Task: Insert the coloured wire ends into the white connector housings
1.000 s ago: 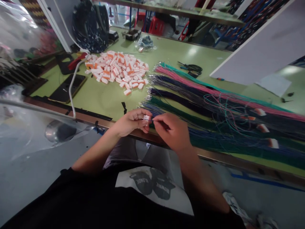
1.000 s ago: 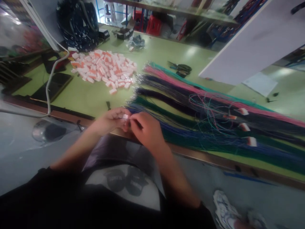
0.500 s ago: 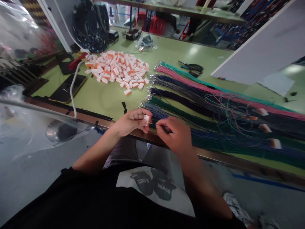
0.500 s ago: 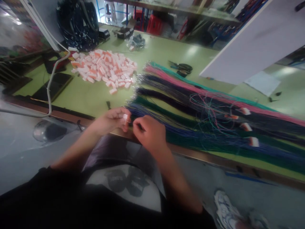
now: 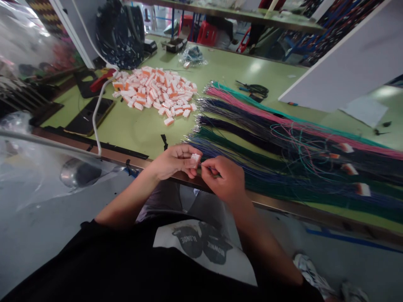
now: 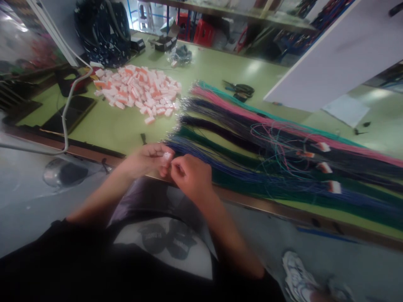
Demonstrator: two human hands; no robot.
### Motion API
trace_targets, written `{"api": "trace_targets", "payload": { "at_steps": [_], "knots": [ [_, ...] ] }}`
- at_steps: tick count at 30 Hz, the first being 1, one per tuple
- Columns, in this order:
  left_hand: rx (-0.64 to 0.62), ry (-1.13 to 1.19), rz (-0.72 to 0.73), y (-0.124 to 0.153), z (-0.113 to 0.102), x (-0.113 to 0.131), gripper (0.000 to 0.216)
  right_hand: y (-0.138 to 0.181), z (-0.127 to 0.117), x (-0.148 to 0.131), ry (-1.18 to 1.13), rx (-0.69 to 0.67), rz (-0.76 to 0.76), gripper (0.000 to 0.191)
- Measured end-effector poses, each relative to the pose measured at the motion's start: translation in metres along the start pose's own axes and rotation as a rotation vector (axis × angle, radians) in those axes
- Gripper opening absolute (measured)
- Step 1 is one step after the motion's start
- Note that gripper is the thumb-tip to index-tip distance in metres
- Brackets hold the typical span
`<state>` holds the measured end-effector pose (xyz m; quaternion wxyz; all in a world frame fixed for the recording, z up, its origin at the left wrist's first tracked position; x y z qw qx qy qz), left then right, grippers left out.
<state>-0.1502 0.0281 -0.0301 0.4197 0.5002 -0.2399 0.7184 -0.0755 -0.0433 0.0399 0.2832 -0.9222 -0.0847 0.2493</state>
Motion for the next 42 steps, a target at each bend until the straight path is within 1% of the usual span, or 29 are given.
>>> {"api": "trace_targets", "payload": {
  "at_steps": [8, 11, 12, 14, 16, 17, 19, 20, 22, 23, 25, 26, 28, 31, 33, 34, 35, 36, 38, 40, 42],
  "knots": [
    [0.02, -0.001, -0.071, 0.001, 0.0, -0.005, 0.032, 0.002, 0.013, 0.004, -0.039, -0.066, 0.051, 0.017],
    [0.019, -0.019, -0.077, 0.003, 0.0, -0.005, 0.033, 0.003, 0.014, 0.006, -0.113, -0.068, 0.097, 0.015],
    [0.008, -0.025, -0.077, 0.003, 0.001, -0.005, 0.033, 0.002, 0.013, 0.009, -0.173, -0.097, 0.121, 0.014],
    [-0.019, -0.035, -0.072, 0.004, 0.003, -0.004, 0.033, 0.0, 0.01, 0.019, -0.325, -0.225, 0.172, 0.013],
    [-0.036, -0.038, -0.057, 0.005, 0.004, -0.003, 0.033, -0.003, -0.002, 0.039, -0.399, -0.314, 0.24, 0.014],
    [-0.04, -0.038, -0.044, 0.005, 0.003, -0.003, 0.032, -0.006, -0.015, 0.056, -0.353, -0.274, 0.29, 0.016],
    [-0.045, -0.037, -0.026, 0.005, 0.003, -0.002, 0.03, -0.009, -0.045, 0.093, -0.111, -0.113, 0.4, 0.015],
    [-0.051, -0.041, -0.023, 0.004, 0.003, -0.003, 0.029, -0.008, -0.052, 0.109, 0.026, -0.096, 0.443, 0.012],
    [-0.062, -0.048, -0.024, 0.004, 0.003, -0.003, 0.029, -0.005, -0.054, 0.132, 0.238, -0.147, 0.481, 0.007],
    [-0.064, -0.048, -0.024, 0.004, 0.004, -0.003, 0.029, -0.003, -0.052, 0.139, 0.299, -0.178, 0.481, 0.005],
    [-0.057, -0.043, -0.021, 0.004, 0.004, -0.003, 0.028, -0.001, -0.05, 0.145, 0.327, -0.171, 0.466, 0.003],
    [-0.049, -0.039, -0.018, 0.003, 0.004, -0.003, 0.027, 0.0, -0.052, 0.146, 0.3, -0.136, 0.463, 0.003],
    [-0.027, -0.037, -0.011, 0.003, 0.003, -0.003, 0.026, 0.002, -0.061, 0.147, 0.194, -0.022, 0.476, 0.003],
    [0.011, -0.051, -0.012, 0.002, 0.002, -0.004, 0.024, 0.008, -0.085, 0.153, 0.03, 0.248, 0.526, 0.004],
    [0.025, -0.057, -0.014, 0.001, 0.001, -0.004, 0.024, 0.013, -0.097, 0.156, -0.027, 0.423, 0.562, 0.005],
    [0.029, -0.057, -0.012, 0.001, 0.001, -0.004, 0.024, 0.015, -0.098, 0.156, -0.047, 0.475, 0.58, 0.005],
    [0.033, -0.058, -0.009, 0.0, 0.001, -0.004, 0.024, 0.015, -0.097, 0.154, -0.071, 0.492, 0.595, 0.005],
    [0.041, -0.059, -0.002, 0.0, 0.0, -0.004, 0.024, 0.014, -0.092, 0.149, -0.097, 0.476, 0.599, 0.004],
    [0.058, -0.065, 0.013, -0.001, -0.002, -0.003, 0.024, 0.007, -0.078, 0.13, -0.149, 0.366, 0.553, 0.006],
    [0.064, -0.068, 0.035, -0.002, -0.002, -0.001, 0.025, -0.004, -0.059, 0.097, -0.175, 0.205, 0.428, 0.012],
    [0.057, -0.06, 0.063, -0.002, -0.002, 0.001, 0.026, -0.012, -0.039, 0.061, -0.196, 0.037, 0.269, 0.012]
  ]
}}
Point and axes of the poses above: each hand's wrist, its own y-axis away from the middle knuckle, its own z-axis out of the palm, x = y × z, the point moved 8 cm from there along -y, towards the middle knuckle, and after that the axes turned 8 degrees about -y, right-handed, at the moved point
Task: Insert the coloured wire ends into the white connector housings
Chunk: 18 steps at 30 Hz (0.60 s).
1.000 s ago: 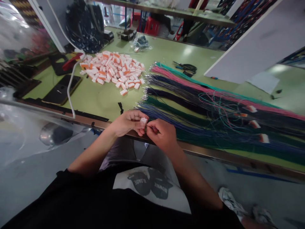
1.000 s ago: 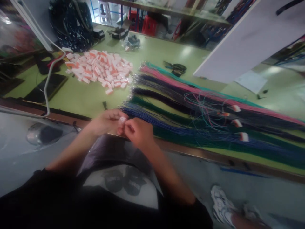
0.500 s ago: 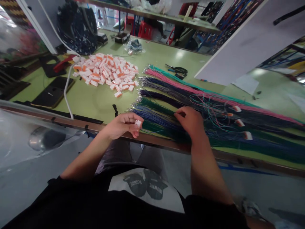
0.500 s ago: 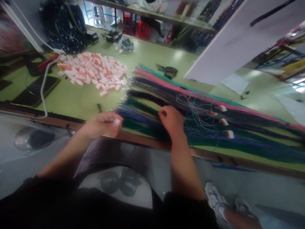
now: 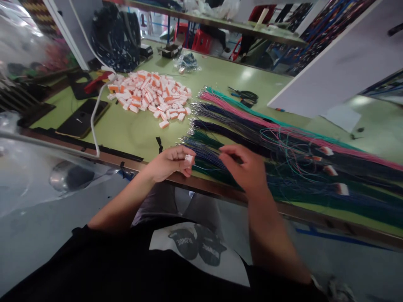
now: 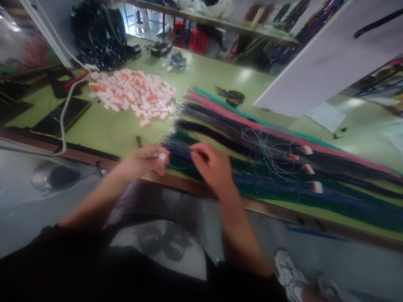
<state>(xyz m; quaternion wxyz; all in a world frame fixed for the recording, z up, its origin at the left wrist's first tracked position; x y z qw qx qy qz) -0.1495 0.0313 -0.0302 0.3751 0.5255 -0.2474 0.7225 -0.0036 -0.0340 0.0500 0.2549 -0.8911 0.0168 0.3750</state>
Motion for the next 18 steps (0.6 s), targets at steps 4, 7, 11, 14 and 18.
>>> {"api": "trace_targets", "payload": {
  "at_steps": [4, 7, 11, 14, 18],
  "knots": [
    [-0.03, 0.008, 0.03, -0.001, 0.001, 0.002, 0.023, 0.007, 0.038, -0.035, -0.059, -0.244, -0.134, 0.014],
    [-0.044, 0.004, 0.032, 0.0, 0.001, 0.003, 0.022, 0.008, 0.045, -0.033, -0.085, -0.251, -0.098, 0.014],
    [-0.032, 0.012, 0.023, 0.0, 0.0, 0.004, 0.024, 0.011, 0.04, -0.028, -0.023, -0.174, -0.067, 0.012],
    [-0.025, 0.017, 0.023, 0.0, 0.0, 0.004, 0.024, 0.015, 0.039, -0.031, 0.071, -0.145, -0.083, 0.014],
    [-0.022, 0.024, 0.031, 0.0, 0.0, 0.005, 0.024, 0.016, 0.042, -0.033, 0.162, -0.134, -0.101, 0.016]
  ]
}}
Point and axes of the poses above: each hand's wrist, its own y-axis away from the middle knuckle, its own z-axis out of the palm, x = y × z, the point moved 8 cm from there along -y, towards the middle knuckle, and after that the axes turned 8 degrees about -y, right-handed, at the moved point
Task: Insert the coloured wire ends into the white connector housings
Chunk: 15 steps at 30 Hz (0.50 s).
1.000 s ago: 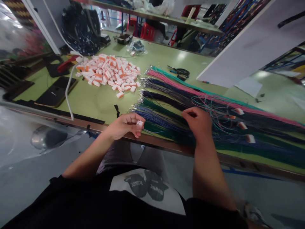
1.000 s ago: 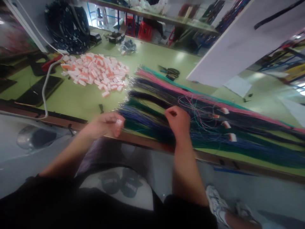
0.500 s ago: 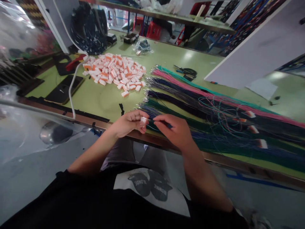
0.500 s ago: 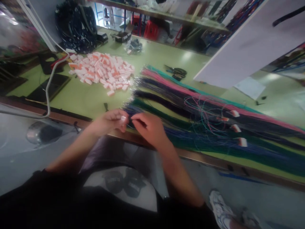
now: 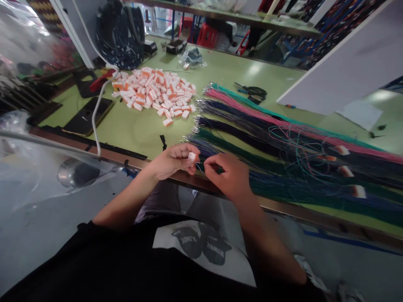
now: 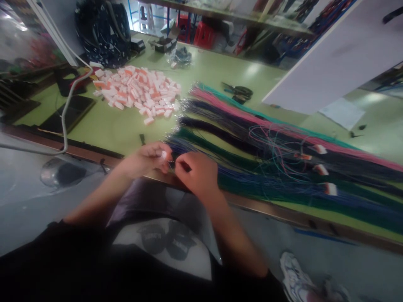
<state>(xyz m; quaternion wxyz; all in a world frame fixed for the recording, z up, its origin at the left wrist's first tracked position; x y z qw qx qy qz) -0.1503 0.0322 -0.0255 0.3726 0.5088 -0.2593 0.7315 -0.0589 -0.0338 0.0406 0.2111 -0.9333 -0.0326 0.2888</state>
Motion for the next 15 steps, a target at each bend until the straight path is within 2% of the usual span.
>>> {"api": "trace_targets", "payload": {
  "at_steps": [15],
  "knots": [
    [0.01, -0.036, -0.002, 0.0004, -0.0006, -0.0004, 0.026, 0.0001, 0.0054, 0.0028, 0.066, -0.021, 0.035, 0.016]
  ]
}}
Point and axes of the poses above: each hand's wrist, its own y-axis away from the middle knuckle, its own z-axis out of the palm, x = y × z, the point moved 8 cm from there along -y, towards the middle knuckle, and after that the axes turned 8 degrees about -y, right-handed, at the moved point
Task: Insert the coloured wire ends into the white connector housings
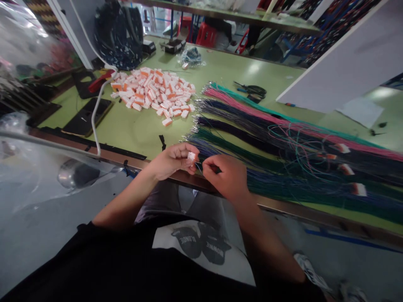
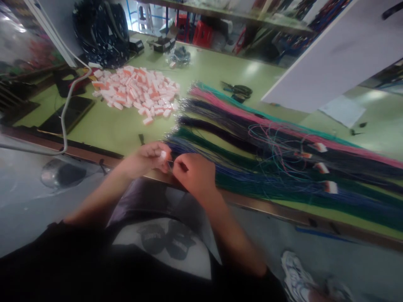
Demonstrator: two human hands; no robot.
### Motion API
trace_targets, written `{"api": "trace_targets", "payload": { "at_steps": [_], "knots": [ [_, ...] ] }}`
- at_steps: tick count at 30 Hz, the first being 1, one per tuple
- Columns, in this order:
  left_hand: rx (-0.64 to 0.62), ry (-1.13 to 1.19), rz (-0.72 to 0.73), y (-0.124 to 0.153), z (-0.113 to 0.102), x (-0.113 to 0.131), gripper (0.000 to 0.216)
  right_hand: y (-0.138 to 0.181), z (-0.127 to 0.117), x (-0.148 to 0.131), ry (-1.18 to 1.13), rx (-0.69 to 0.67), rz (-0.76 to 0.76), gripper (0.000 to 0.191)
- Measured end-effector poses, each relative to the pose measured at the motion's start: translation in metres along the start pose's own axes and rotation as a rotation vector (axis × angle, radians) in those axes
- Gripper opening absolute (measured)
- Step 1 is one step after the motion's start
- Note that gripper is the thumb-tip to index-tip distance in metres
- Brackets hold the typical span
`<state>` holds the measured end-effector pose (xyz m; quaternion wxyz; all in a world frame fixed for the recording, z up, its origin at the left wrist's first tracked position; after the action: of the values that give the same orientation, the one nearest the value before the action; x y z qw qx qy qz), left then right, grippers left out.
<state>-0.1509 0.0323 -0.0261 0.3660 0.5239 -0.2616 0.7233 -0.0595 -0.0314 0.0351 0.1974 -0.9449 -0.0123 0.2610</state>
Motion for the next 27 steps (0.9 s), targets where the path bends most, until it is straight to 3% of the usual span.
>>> {"api": "trace_targets", "payload": {
  "at_steps": [19, 27],
  "knots": [
    [0.051, -0.091, 0.007, 0.0, -0.001, 0.0, 0.026, 0.003, 0.014, 0.006, -0.043, -0.057, 0.059, 0.017],
    [0.057, -0.083, 0.029, 0.0, 0.0, 0.001, 0.026, 0.007, 0.015, 0.011, -0.208, -0.077, 0.135, 0.015]
  ]
}}
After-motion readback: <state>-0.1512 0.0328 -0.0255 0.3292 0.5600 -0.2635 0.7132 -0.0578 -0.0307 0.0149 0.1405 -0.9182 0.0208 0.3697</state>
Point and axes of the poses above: each hand's wrist, its own y-axis away from the middle knuckle, its own z-axis out of the palm, x = y × z, the point moved 8 cm from there along -y, towards the middle knuckle, and after that the axes turned 8 degrees about -y, right-handed, at the moved point
